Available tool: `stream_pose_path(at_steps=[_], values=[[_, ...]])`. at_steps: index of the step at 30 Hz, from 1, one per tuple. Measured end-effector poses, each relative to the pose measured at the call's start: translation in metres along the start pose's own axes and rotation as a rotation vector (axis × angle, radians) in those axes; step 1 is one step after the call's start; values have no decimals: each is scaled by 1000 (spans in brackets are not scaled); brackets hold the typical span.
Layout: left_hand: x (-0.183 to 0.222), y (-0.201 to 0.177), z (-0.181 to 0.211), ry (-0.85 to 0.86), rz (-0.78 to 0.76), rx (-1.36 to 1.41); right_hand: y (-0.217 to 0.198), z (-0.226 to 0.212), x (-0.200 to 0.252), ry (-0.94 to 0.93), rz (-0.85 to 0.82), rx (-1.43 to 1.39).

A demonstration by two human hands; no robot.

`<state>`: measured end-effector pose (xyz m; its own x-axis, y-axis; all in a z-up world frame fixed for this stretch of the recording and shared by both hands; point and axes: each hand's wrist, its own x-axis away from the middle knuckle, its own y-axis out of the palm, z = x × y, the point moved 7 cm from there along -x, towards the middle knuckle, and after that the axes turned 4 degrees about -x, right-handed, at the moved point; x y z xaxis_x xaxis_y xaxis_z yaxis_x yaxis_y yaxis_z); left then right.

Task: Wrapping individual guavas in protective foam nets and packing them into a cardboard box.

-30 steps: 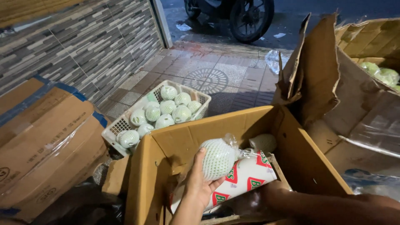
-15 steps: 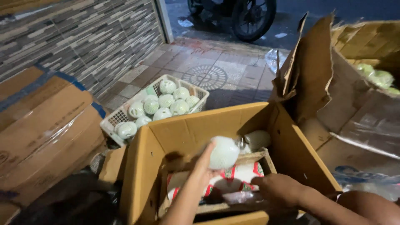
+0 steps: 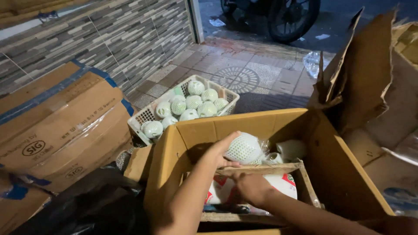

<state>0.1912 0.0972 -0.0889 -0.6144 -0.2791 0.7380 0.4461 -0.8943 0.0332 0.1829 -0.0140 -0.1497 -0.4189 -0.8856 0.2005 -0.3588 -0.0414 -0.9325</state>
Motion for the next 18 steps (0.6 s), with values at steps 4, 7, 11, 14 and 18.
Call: stream_pose_path(at_steps=[4, 7, 11, 14, 18], values=[[-7, -1, -2, -11, -39, -22, 25, -27, -43, -45, 7, 189], [1, -2, 0, -21, -18, -31, 31, -42, -71, -75, -36, 418], [4, -3, 2, -12, 0, -49, 14, -57, -61, -35, -322, 450], [-1, -5, -2, -33, 12, -29, -21, -44, -30, 182, -314, 132], [-6, -11, -8, 4, 25, -10, -10, 14, -5, 274, -312, 155]])
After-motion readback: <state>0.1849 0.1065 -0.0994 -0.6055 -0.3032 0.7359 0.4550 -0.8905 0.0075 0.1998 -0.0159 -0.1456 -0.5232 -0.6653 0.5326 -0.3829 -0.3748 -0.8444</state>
